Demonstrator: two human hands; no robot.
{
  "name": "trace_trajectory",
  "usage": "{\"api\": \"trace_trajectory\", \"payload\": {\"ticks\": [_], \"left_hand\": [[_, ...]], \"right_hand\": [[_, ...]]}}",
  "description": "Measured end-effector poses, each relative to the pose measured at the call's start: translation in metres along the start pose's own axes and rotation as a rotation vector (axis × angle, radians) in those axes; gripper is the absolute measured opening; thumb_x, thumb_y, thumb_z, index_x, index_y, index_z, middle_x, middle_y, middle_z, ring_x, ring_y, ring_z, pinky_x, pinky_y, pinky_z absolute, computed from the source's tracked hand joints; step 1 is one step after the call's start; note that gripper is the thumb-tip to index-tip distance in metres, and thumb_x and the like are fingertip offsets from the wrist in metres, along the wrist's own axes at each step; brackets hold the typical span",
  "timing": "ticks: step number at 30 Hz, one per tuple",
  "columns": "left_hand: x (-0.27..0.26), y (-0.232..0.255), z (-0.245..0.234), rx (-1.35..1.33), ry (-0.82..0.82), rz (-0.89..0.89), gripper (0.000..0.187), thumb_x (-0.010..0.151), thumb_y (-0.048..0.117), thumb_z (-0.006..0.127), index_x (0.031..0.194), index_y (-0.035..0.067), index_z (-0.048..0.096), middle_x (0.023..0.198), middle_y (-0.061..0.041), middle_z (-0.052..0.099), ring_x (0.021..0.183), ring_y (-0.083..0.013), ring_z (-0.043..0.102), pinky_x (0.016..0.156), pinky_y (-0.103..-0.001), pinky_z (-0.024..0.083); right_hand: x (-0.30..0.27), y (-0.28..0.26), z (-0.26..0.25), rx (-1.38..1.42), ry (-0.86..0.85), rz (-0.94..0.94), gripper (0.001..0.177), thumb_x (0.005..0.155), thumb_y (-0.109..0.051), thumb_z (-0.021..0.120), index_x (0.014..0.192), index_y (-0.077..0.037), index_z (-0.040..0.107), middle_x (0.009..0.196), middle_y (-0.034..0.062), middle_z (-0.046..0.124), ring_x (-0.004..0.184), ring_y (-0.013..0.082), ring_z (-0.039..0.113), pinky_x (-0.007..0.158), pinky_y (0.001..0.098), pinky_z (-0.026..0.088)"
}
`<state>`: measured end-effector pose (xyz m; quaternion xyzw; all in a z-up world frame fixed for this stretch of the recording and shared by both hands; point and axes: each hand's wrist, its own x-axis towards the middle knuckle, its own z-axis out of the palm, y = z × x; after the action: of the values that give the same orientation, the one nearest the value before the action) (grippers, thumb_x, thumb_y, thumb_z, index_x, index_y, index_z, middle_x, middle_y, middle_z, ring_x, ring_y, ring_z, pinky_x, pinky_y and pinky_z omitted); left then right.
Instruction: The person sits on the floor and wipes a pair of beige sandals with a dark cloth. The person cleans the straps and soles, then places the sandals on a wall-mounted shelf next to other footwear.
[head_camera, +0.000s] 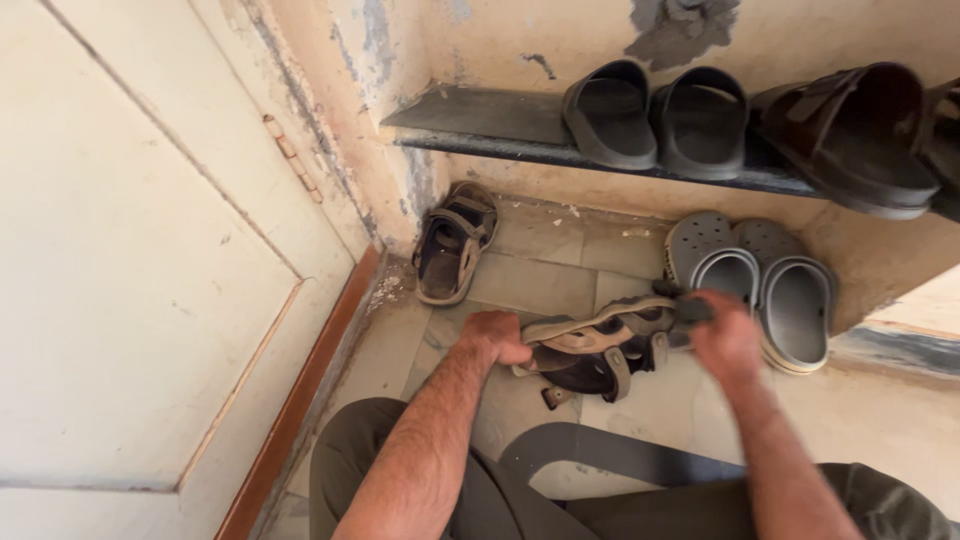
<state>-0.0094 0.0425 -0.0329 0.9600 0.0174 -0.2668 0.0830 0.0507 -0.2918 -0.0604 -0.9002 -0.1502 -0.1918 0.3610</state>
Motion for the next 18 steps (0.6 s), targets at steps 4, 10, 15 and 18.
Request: {"api": "trace_trajectory", "payload": {"ticks": [4,10,15,18], "left_hand": [[-0.004,0.013,-0.001,0.065,0.059,0.021,0.079,0.064,0.052,0.090,0.130,0.012,0.070,0.124,-0.009,0.072,0.121,-0.0264,0.066,0.102,-0.042,0.050],[0.000,0.020,0.004,0.008,0.209,0.124,0.101,0.063,0.046,0.095,0.149,0.023,0.047,0.125,-0.010,0.066,0.122,-0.0299,0.061,0.102,-0.048,0.046],[0.009,0.015,0.011,-0.056,0.171,0.150,0.093,0.065,0.044,0.093,0.143,0.017,0.050,0.121,-0.011,0.071,0.119,-0.0307,0.065,0.100,-0.046,0.050],[0.017,0.014,0.013,-0.063,0.170,0.158,0.091,0.065,0.045,0.094,0.138,0.010,0.052,0.119,-0.014,0.072,0.118,-0.0326,0.066,0.099,-0.045,0.051]], "right_hand": [[-0.019,-0.063,0.028,-0.090,-0.060,-0.156,0.052,0.067,0.001,0.063,0.117,-0.010,0.071,0.111,0.0194,0.067,0.103,0.0414,0.065,0.092,0.0497,0.054],[-0.016,-0.082,0.031,-0.223,-0.159,-0.182,0.062,0.069,0.000,0.065,0.128,-0.017,0.067,0.110,0.0177,0.065,0.099,0.0410,0.066,0.085,0.0511,0.055],[0.003,-0.029,0.012,-0.239,0.035,0.104,0.057,0.084,-0.004,0.065,0.139,-0.013,0.059,0.111,0.0209,0.067,0.095,0.0433,0.068,0.082,0.0536,0.055],[-0.006,-0.035,0.023,-0.103,0.014,0.055,0.058,0.084,-0.001,0.063,0.140,-0.013,0.060,0.113,0.0208,0.069,0.098,0.0434,0.068,0.084,0.0539,0.055]]}}
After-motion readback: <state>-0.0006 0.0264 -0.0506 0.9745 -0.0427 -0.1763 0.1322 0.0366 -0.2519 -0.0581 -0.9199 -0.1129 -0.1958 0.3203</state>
